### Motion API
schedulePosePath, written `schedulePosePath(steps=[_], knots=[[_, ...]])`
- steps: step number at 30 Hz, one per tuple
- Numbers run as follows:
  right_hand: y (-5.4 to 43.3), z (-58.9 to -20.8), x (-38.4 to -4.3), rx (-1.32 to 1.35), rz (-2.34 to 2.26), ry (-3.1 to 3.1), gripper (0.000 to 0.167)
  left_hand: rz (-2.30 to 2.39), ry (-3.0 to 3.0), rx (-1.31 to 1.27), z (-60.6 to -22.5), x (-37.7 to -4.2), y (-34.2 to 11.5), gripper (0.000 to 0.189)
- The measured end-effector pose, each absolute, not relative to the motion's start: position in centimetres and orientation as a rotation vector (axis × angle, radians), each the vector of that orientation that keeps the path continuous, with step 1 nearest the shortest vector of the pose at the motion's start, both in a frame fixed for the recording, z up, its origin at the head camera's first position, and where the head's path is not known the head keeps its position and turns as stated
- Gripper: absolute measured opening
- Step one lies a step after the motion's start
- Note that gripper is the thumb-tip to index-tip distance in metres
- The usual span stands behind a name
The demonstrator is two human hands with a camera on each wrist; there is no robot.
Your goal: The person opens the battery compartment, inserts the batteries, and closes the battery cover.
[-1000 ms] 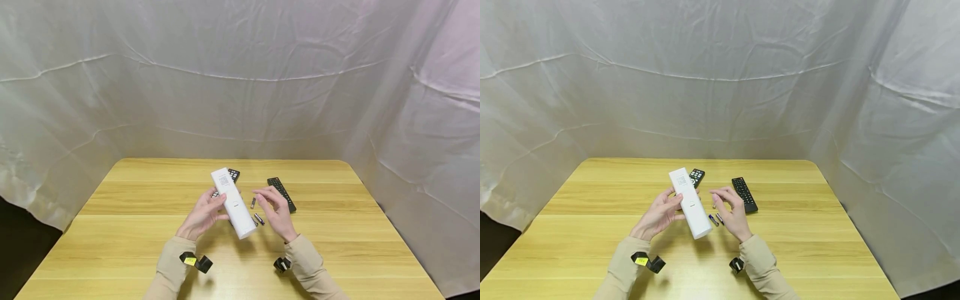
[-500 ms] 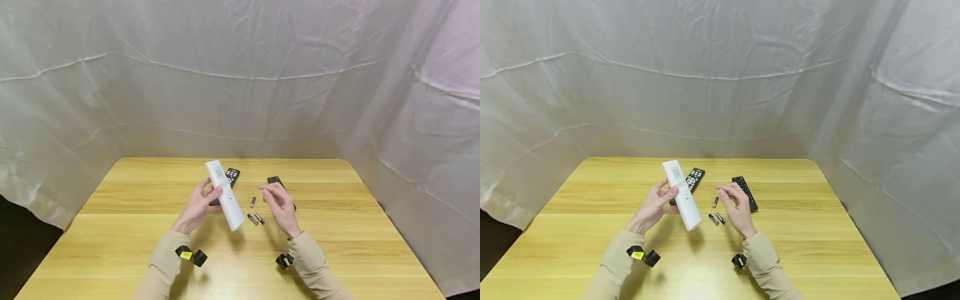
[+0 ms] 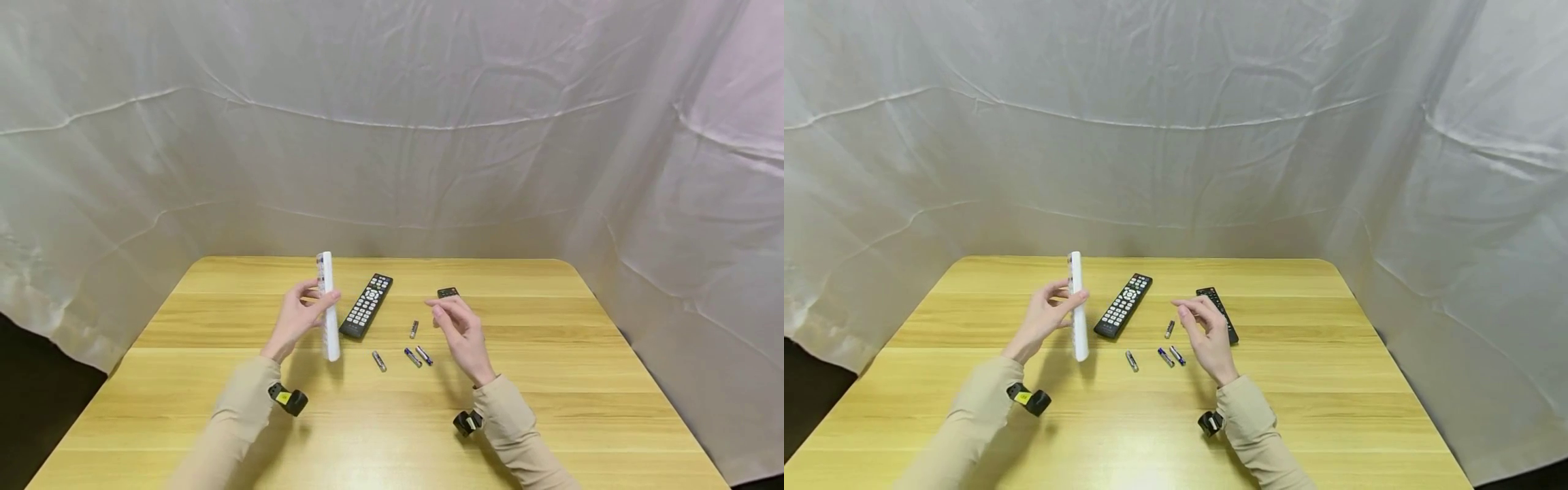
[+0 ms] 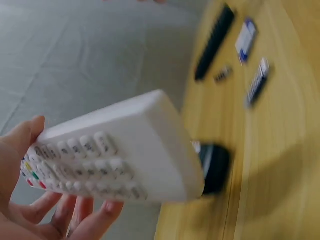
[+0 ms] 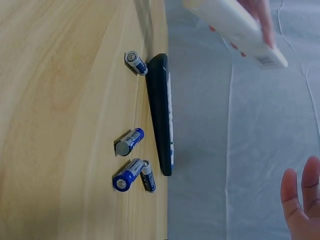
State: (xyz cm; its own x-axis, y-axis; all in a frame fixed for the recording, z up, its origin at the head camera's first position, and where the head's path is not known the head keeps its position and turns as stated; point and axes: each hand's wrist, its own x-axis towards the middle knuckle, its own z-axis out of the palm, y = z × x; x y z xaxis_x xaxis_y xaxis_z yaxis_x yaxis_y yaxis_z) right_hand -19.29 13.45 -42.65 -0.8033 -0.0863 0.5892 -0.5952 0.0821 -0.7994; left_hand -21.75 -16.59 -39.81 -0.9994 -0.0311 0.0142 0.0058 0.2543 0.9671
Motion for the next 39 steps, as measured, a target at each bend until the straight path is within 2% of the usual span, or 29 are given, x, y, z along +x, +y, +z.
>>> schedulePosePath(steps=[7, 16, 19, 27, 39], knots=[[13.6, -42.6, -19.3, 0.681, 1.747, -1.971, 0.020, -1.265, -2.729, 0.225, -39.9, -23.6, -19.4, 0.080], [13.6, -42.6, -19.3, 0.681, 1.740, -1.961, 0.020, -0.742, -2.777, 0.280, -41.2, -25.8, -22.7, 0.078], [13.6, -42.6, -19.3, 0.676, 1.748, -1.962, 0.020, -0.656, -2.782, 0.270, -41.6, -26.4, -23.6, 0.076], [13.6, -42.6, -19.3, 0.677, 1.755, -1.975, 0.019, -0.524, -2.825, 0.341, -43.2, -27.6, -24.7, 0.055], [13.7, -42.7, -19.3, 0.672, 1.765, -2.005, 0.020, -0.421, -2.900, 0.385, -45.3, -28.1, -24.5, 0.050]])
